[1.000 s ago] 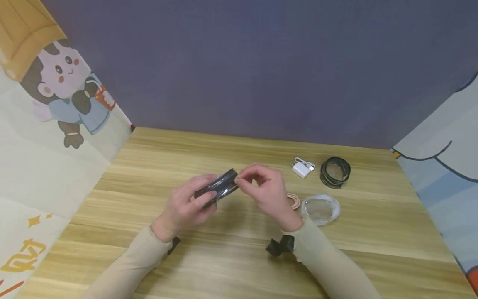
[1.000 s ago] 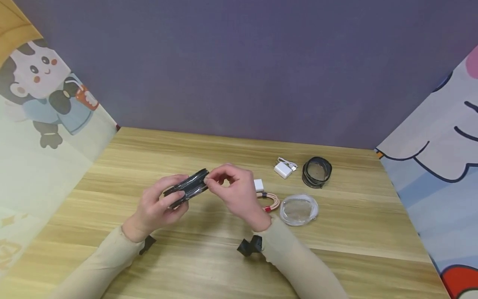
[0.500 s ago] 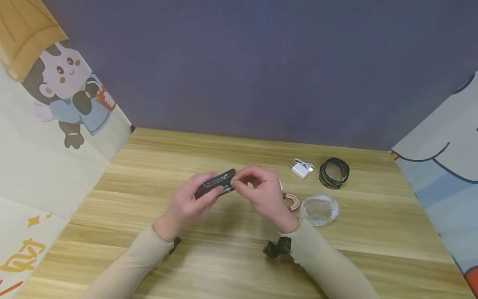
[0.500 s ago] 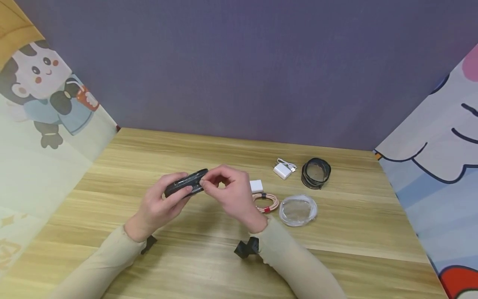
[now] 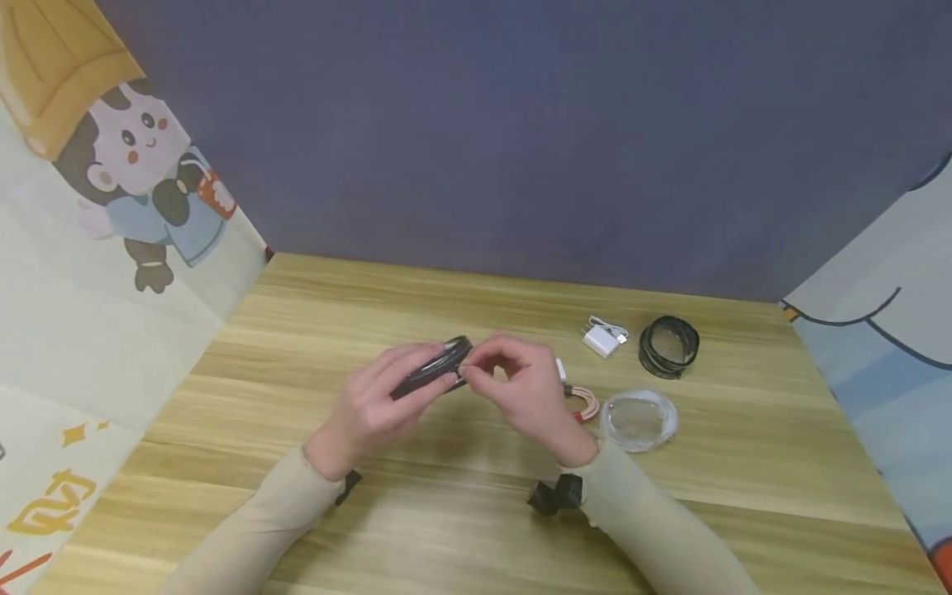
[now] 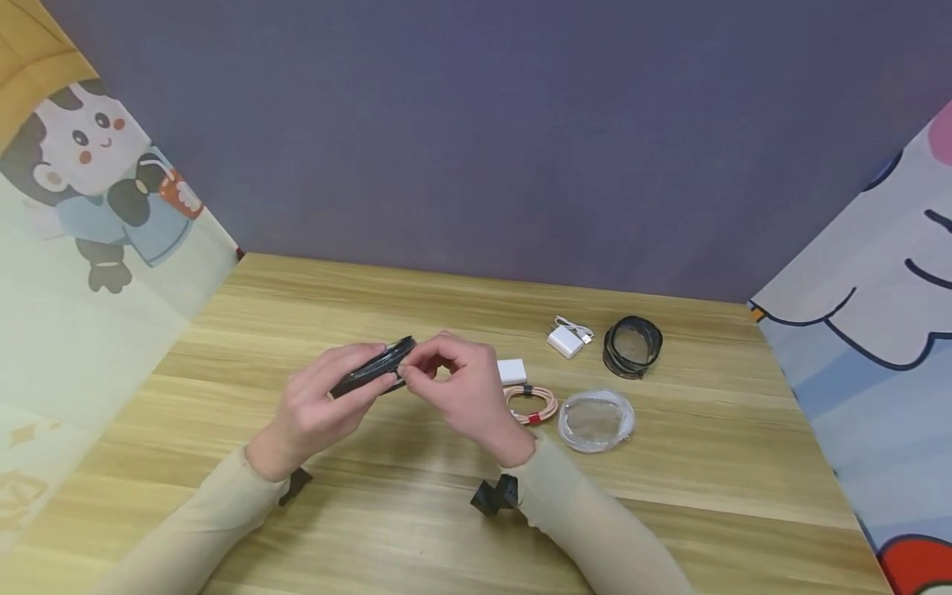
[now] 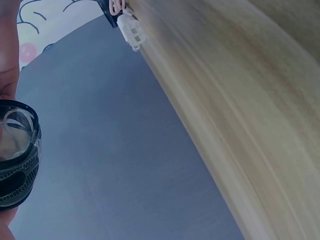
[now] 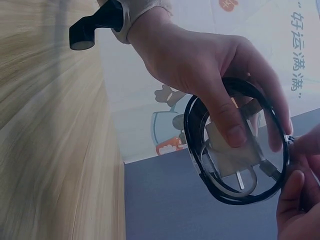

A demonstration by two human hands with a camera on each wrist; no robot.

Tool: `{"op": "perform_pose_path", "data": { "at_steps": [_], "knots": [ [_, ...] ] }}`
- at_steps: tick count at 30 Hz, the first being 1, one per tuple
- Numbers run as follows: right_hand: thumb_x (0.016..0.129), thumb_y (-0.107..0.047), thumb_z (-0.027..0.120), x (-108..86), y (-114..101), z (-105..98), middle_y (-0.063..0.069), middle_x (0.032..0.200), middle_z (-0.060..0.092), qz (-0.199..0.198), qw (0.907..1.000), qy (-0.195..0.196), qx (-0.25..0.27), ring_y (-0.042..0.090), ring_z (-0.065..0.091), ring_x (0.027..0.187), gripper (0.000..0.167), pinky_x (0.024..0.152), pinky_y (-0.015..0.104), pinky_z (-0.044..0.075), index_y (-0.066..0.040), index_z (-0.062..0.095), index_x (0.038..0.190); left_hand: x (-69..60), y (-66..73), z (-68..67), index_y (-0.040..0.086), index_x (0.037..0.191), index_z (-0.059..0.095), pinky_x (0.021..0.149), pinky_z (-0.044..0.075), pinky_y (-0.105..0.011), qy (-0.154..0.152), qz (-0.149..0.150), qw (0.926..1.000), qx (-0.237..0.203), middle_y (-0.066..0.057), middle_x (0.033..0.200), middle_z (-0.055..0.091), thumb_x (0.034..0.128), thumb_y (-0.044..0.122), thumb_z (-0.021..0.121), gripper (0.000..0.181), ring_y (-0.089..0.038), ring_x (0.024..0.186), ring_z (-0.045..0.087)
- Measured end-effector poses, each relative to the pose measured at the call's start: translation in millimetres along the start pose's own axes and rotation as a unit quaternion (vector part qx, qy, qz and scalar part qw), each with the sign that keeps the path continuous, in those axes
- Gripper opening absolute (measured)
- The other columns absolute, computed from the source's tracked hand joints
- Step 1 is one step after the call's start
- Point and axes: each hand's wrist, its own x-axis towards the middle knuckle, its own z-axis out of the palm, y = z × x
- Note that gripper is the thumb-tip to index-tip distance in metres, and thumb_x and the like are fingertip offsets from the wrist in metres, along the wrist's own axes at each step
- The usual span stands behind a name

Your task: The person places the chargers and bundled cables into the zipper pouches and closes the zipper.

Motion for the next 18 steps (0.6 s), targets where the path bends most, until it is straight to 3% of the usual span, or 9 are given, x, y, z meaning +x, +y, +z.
{"op": "perform_pose_path", "data": {
  "at_steps": [7,18],
  "knots": [
    [0.082,0.008,0.073,-1.1,-0.3,-1.9,0.011,0.084,0.069,-0.001,1.0000,-0.001,-0.003,0.020,0.061,0.074,0.011,0.063,0.025,0.052,-0.003,0.071,0.085,4.5,-0.8,-2.2,0.009,0.107,0.077,0.078,0.060,-0.040,0.015,0.025,0.9995,0.011,-0.021,0.111,0.070,0.0940,0.002,0.064,0.019,-0.035,0.093,0.070],
    [0.082,0.009,0.072,-0.1,-0.8,-9.1,0.017,0.084,0.069,-0.008,0.9999,0.015,0.000,0.018,0.062,0.075,0.009,0.066,0.025,0.053,0.001,0.071,0.085,4.9,-2.1,-6.8,0.010,0.102,0.078,0.076,0.061,-0.039,0.041,0.041,0.9980,0.024,-0.021,0.107,0.071,0.0919,0.002,0.066,0.017,-0.035,0.088,0.070]
  ]
}}
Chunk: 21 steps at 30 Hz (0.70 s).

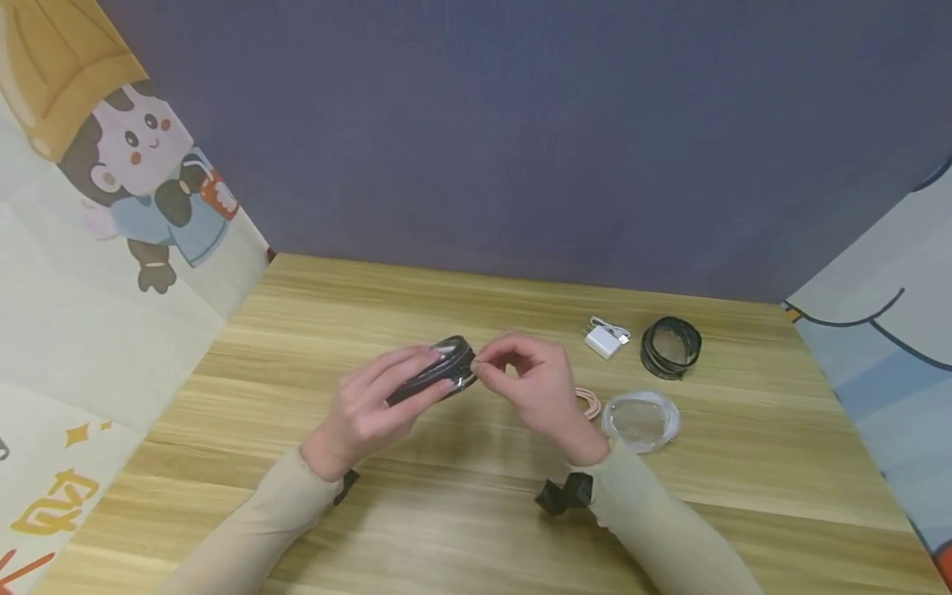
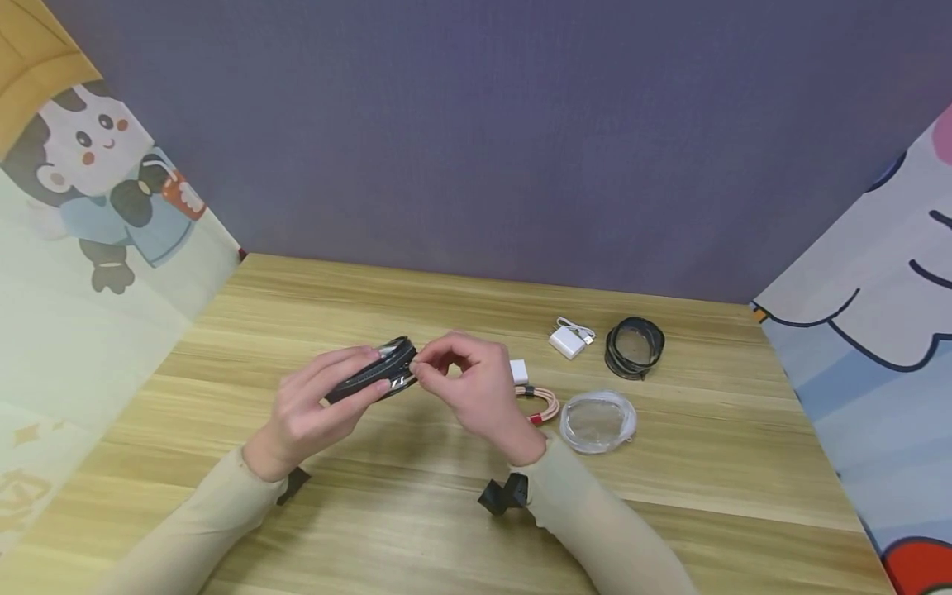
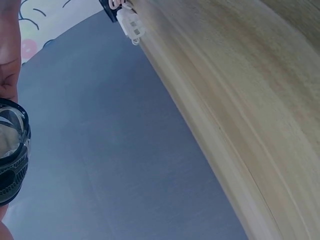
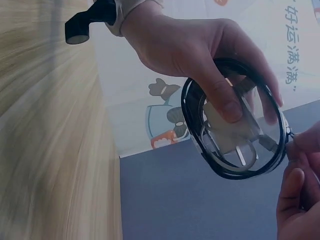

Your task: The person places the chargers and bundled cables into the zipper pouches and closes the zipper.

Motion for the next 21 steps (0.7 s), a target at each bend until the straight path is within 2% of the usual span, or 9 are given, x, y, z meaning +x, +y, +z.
{"op": "perform_pose_path", "data": {
  "at_steps": [6,15,21],
  "knots": [
    [0.080,0.012,0.073,1.0,-0.5,-3.5,0.014,0.084,0.070,0.001,0.9999,0.006,-0.012,0.017,0.062,0.074,0.009,0.063,0.025,0.052,0.006,0.069,0.085,1.0,-0.3,-0.3,0.010,0.098,0.078,0.073,0.061,-0.039,0.010,0.009,0.9999,0.000,-0.020,0.105,0.071,0.0900,0.002,0.067,0.016,-0.035,0.086,0.071],
    [0.081,0.009,0.073,3.6,-1.0,-7.5,0.017,0.085,0.070,0.024,0.9994,0.017,-0.018,0.020,0.065,0.078,0.016,0.071,0.028,0.056,-0.007,0.073,0.085,3.2,-0.6,-0.5,0.009,0.096,0.076,0.070,0.061,-0.040,0.036,0.012,0.9992,-0.012,-0.021,0.101,0.071,0.0884,0.001,0.067,0.014,-0.036,0.082,0.070],
    [0.082,0.008,0.074,5.0,2.3,-9.2,0.014,0.086,0.071,0.040,0.9985,0.022,-0.029,0.020,0.065,0.079,0.012,0.075,0.030,0.057,-0.003,0.072,0.086,5.0,-0.3,-0.4,0.008,0.094,0.076,0.070,0.061,-0.040,0.044,0.005,0.9987,-0.026,-0.021,0.100,0.071,0.0878,0.000,0.067,0.013,-0.036,0.081,0.070]
  ]
}}
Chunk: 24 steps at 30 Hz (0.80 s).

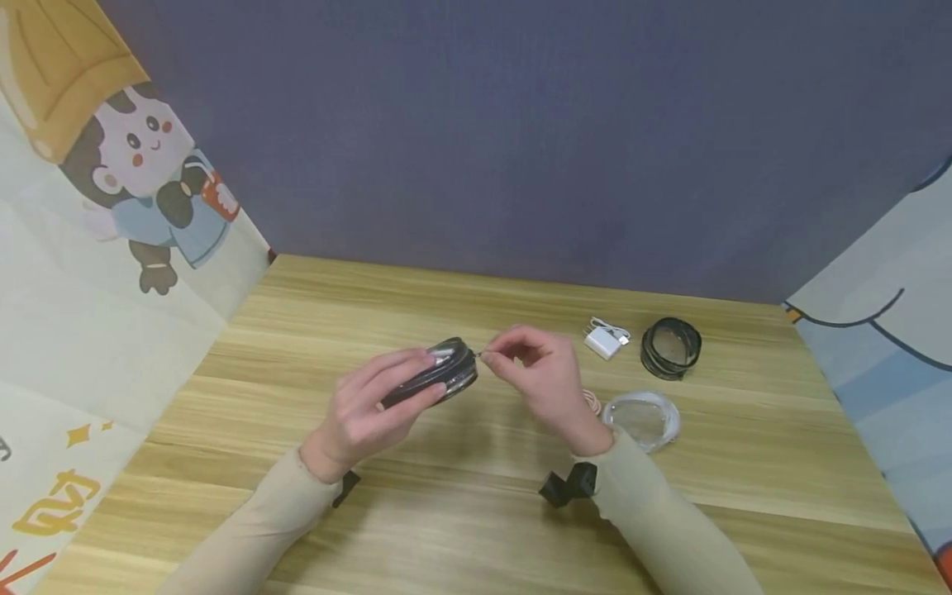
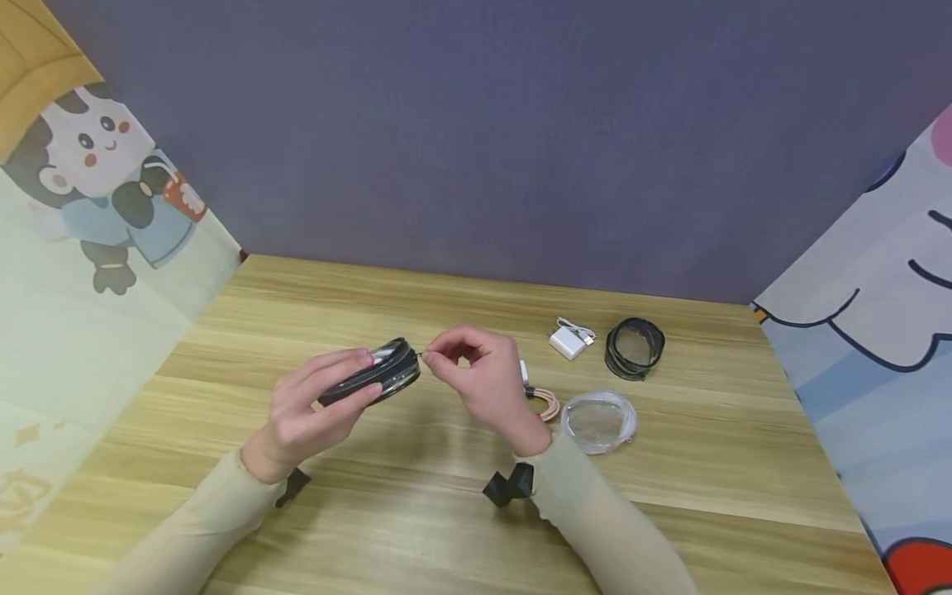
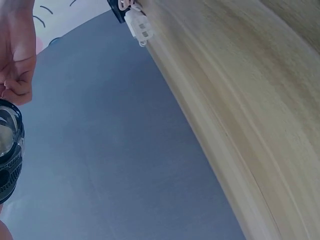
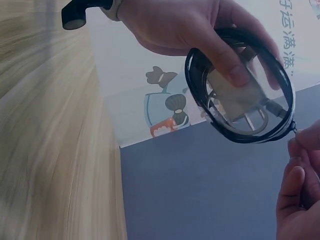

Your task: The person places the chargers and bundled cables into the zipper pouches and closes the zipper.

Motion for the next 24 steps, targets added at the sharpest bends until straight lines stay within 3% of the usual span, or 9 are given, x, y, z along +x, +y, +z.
{"op": "perform_pose_path", "data": {
  "at_steps": [8,15,19,24],
  "knots": [
    [0.082,0.005,0.076,1.3,3,-1,0.009,0.087,0.072,0.024,0.9997,0.008,-0.005,0.020,0.066,0.079,0.009,0.074,0.031,0.057,-0.002,0.072,0.086,-3.4,0.3,1.5,0.007,0.095,0.075,0.071,0.061,-0.039,-0.009,-0.015,0.9998,0.008,-0.019,0.099,0.071,0.0880,0.001,0.067,0.012,-0.034,0.081,0.071],
    [0.081,0.006,0.075,2.6,1,1,0.011,0.088,0.072,0.040,0.9991,0.013,0.007,0.020,0.066,0.079,0.014,0.072,0.030,0.057,-0.006,0.072,0.085,-9.5,0.3,3.6,0.004,0.092,0.068,0.071,0.061,-0.040,-0.021,-0.046,0.9987,0.012,-0.019,0.100,0.070,0.0893,0.005,0.065,0.004,-0.034,0.082,0.070],
    [0.081,0.006,0.075,2.9,-2,4,0.011,0.087,0.072,0.032,0.9994,0.007,0.009,0.019,0.065,0.077,0.009,0.070,0.029,0.057,0.000,0.071,0.086,-13.3,-0.4,4.4,0.003,0.090,0.064,0.070,0.061,-0.040,-0.022,-0.053,0.9983,0.011,-0.020,0.099,0.068,0.0914,0.007,0.064,0.004,-0.035,0.081,0.070],
    [0.081,0.007,0.074,2.8,-3,7,0.014,0.086,0.071,0.015,0.9997,-0.002,0.020,0.018,0.064,0.075,0.008,0.067,0.028,0.056,0.005,0.069,0.087,-16.1,0.5,2.6,0.004,0.099,0.065,0.072,0.061,-0.039,-0.050,-0.064,0.9966,0.014,-0.020,0.104,0.066,0.0915,0.006,0.063,0.008,-0.034,0.085,0.069]
  ]
}}
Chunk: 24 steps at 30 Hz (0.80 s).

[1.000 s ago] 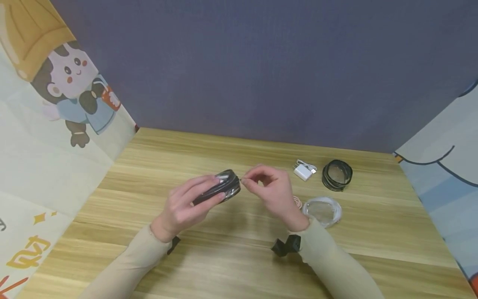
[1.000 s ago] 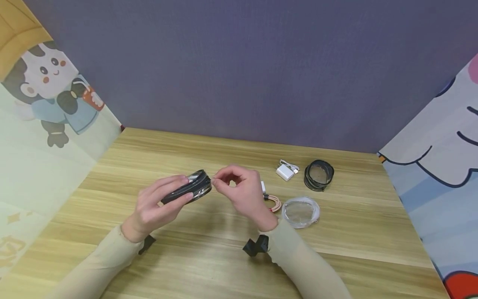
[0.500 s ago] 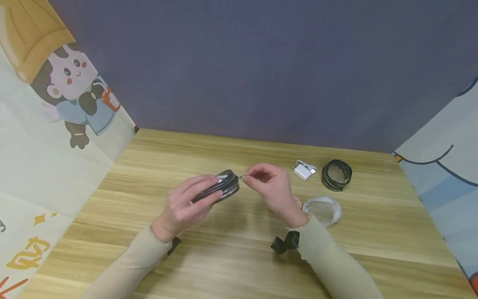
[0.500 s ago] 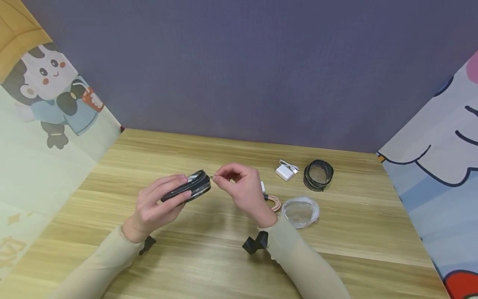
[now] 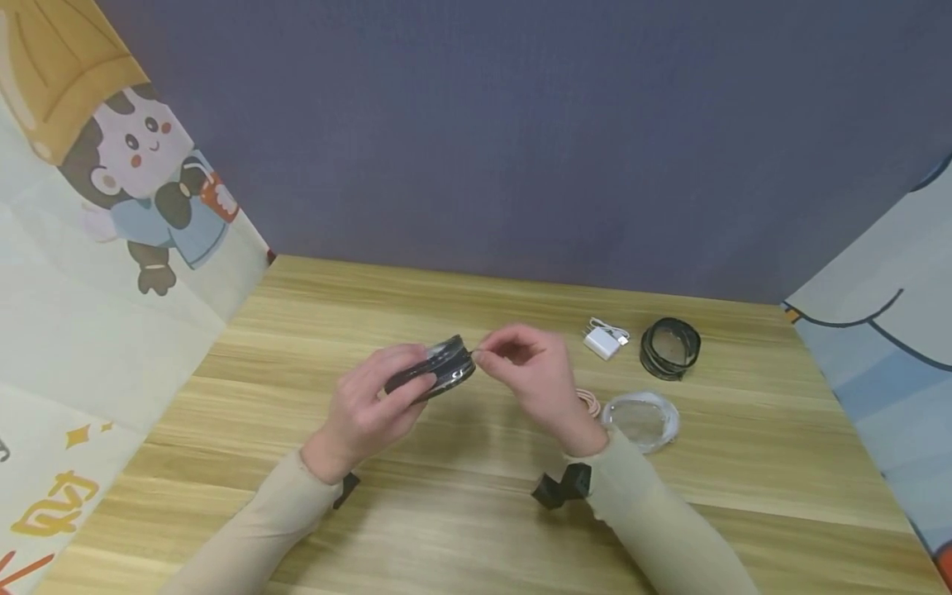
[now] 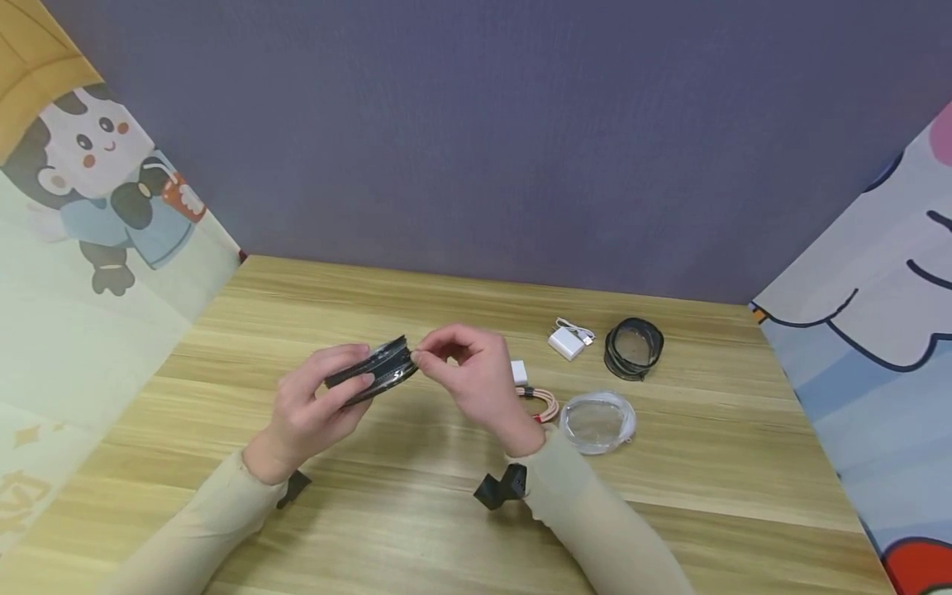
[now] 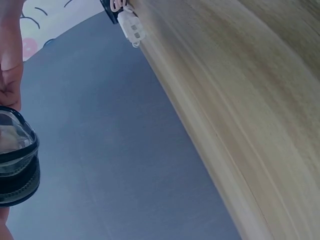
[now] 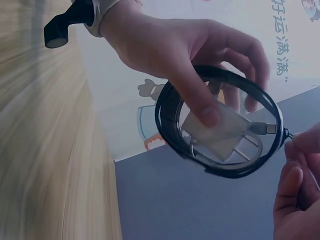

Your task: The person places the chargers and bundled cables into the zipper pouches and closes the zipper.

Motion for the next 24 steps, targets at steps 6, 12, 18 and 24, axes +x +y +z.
{"op": "perform_pose_path", "data": {
  "at_steps": [6,12,18,24],
  "knots": [
    [0.082,0.007,0.074,0.2,0,6,0.016,0.086,0.071,-0.009,0.9996,-0.010,0.024,0.016,0.064,0.075,0.008,0.066,0.026,0.056,0.008,0.068,0.087,2.6,0.1,0.0,0.007,0.112,0.068,0.075,0.061,-0.039,-0.023,0.004,0.9997,0.004,-0.022,0.107,0.066,0.0915,0.002,0.059,0.023,-0.034,0.088,0.068],
    [0.083,0.004,0.074,-0.3,-1,9,0.008,0.085,0.071,-0.010,0.9991,-0.017,0.037,0.016,0.063,0.075,0.008,0.066,0.025,0.054,0.008,0.069,0.088,3.8,0.8,-0.2,0.008,0.116,0.068,0.077,0.060,-0.039,-0.029,0.002,0.9996,0.008,-0.023,0.109,0.065,0.0918,0.001,0.058,0.027,-0.034,0.090,0.068],
    [0.082,0.008,0.072,-0.1,-1,12,0.015,0.083,0.069,-0.030,0.9981,-0.028,0.046,0.017,0.063,0.076,0.008,0.068,0.026,0.055,0.002,0.070,0.086,3.4,0.9,1.8,0.009,0.120,0.068,0.081,0.060,-0.040,-0.039,-0.002,0.9992,-0.006,-0.024,0.114,0.065,0.0924,0.000,0.056,0.031,-0.035,0.095,0.067],
    [0.081,0.014,0.069,-0.2,0,13,0.008,0.082,0.069,-0.033,0.9971,-0.036,0.058,0.017,0.063,0.075,0.026,0.069,0.025,0.055,-0.011,0.073,0.085,2.5,3.7,2.2,0.010,0.118,0.072,0.079,0.060,-0.042,-0.048,-0.013,0.9988,-0.003,-0.023,0.121,0.064,0.0974,0.004,0.058,0.025,-0.036,0.098,0.068]
  ]
}}
